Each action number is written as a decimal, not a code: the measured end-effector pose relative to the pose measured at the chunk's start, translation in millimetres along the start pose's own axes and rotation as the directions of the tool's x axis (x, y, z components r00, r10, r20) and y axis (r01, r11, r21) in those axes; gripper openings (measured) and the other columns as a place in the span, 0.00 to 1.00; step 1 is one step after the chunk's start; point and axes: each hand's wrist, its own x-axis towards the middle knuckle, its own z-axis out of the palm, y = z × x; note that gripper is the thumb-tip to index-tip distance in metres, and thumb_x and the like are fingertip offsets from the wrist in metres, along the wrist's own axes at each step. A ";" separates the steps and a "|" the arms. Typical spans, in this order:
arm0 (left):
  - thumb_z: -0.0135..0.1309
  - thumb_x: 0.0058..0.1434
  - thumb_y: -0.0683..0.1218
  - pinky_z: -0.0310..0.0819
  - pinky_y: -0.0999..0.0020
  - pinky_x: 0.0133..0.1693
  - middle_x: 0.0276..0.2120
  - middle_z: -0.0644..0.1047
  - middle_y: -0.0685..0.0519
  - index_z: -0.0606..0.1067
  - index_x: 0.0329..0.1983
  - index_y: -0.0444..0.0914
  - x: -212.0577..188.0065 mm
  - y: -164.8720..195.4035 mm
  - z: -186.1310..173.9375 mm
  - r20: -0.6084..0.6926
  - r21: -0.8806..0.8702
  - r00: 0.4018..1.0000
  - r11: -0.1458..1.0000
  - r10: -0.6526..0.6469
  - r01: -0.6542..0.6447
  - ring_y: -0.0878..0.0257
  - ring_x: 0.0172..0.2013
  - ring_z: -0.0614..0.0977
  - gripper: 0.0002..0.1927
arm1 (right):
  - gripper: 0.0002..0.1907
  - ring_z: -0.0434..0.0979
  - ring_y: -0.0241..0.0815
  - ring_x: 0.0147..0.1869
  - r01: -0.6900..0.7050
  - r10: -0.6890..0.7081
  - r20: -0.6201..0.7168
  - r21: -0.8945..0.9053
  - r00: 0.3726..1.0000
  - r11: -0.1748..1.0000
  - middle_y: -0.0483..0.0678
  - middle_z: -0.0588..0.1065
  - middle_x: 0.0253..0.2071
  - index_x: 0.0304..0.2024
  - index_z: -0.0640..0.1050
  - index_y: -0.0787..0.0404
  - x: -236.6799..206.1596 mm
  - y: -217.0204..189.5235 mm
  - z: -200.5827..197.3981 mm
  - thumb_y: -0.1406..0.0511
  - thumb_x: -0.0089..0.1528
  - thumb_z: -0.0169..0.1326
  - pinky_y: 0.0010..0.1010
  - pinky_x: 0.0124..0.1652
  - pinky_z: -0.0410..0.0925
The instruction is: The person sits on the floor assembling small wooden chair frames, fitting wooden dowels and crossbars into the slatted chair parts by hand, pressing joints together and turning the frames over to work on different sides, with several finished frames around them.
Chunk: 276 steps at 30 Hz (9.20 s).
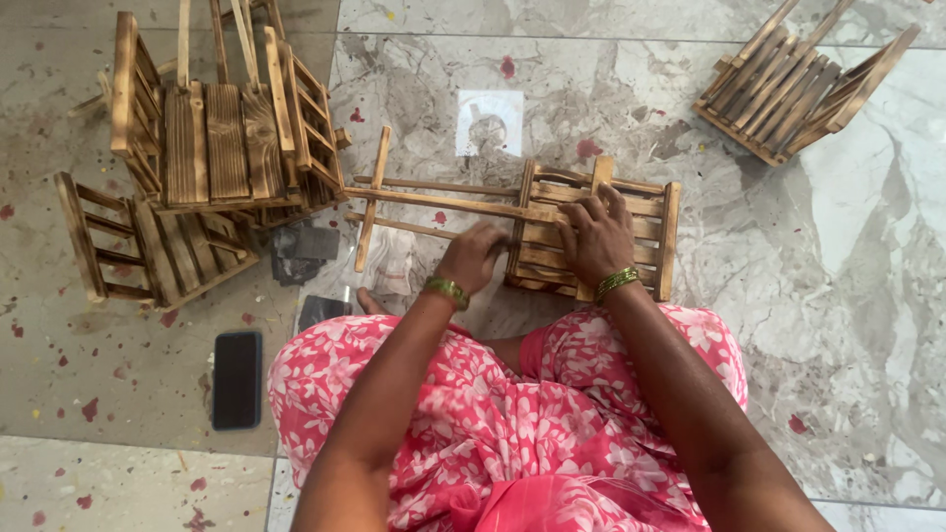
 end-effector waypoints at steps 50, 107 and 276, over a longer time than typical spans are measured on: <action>0.51 0.57 0.35 0.79 0.54 0.44 0.50 0.76 0.47 0.76 0.45 0.38 24.2 28.0 14.9 0.188 0.340 0.981 0.940 -0.058 -0.010 0.48 0.45 0.83 0.13 | 0.15 0.58 0.60 0.73 0.011 -0.011 -0.012 0.021 1.000 1.000 0.48 0.76 0.55 0.52 0.80 0.51 -2.3 -1.2 -4.1 0.56 0.67 0.53 0.54 0.64 0.58; 0.51 0.58 0.34 0.79 0.53 0.43 0.47 0.76 0.45 0.76 0.47 0.36 34.9 27.1 12.4 0.122 0.404 0.992 0.914 -0.032 -0.020 0.47 0.43 0.83 0.14 | 0.14 0.58 0.60 0.74 0.002 -0.002 -0.012 0.011 1.000 1.000 0.48 0.75 0.56 0.52 0.80 0.52 -1.7 1.9 -2.0 0.56 0.67 0.53 0.54 0.64 0.58; 0.69 0.49 0.52 0.52 0.45 0.67 0.57 0.76 0.45 0.66 0.68 0.35 -28.0 34.0 51.3 0.034 0.149 0.990 0.980 -0.140 0.134 0.51 0.60 0.74 0.44 | 0.05 0.82 0.49 0.44 0.143 -0.203 0.300 0.210 0.932 0.967 0.50 0.81 0.38 0.38 0.84 0.59 83.3 29.6 6.1 0.68 0.63 0.57 0.40 0.52 0.73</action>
